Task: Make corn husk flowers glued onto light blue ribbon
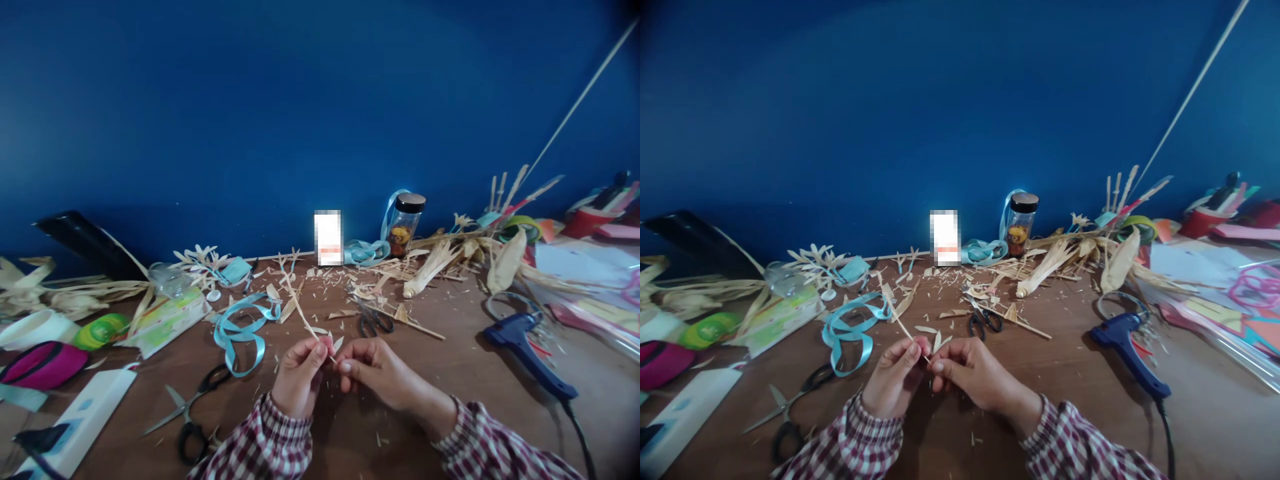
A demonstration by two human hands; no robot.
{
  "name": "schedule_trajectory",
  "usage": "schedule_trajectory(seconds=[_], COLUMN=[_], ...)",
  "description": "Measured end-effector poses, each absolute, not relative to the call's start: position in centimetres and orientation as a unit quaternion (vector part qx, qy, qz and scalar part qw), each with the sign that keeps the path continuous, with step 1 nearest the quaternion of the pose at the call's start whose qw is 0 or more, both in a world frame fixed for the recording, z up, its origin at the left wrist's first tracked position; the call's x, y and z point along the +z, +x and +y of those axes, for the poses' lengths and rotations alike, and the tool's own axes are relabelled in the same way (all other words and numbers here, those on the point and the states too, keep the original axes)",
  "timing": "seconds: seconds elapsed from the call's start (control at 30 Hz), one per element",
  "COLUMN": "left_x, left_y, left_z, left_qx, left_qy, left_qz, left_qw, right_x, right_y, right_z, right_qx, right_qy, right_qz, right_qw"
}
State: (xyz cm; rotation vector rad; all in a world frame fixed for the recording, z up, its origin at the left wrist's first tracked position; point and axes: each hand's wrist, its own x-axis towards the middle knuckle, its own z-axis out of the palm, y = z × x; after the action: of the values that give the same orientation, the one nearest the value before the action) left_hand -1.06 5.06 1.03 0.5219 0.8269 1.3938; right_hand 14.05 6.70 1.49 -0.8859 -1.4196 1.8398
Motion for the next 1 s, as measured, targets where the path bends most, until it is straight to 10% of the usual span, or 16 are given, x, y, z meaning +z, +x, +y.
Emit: schedule_trajectory(seconds=[0.3,0.63,1.0], left_x=[0.8,2.9,2.6], left_y=[-3.2,-2.8,-3.1], left_z=[6.3,4.7,5.1], left_qx=[0.651,0.422,0.323], left_qy=[0.306,0.793,0.803], left_qz=[0.401,0.437,0.500], left_qw=[0.568,-0.053,-0.028], right_x=[1.2,1.2,1.3], right_y=[14.0,14.5,15.0], right_z=[7.0,7.2,7.2], right_qx=[0.645,0.267,0.221], right_qy=[-0.375,-0.439,-0.378], right_qz=[-0.555,-0.754,-0.785], right_qw=[0.368,0.409,0.438])
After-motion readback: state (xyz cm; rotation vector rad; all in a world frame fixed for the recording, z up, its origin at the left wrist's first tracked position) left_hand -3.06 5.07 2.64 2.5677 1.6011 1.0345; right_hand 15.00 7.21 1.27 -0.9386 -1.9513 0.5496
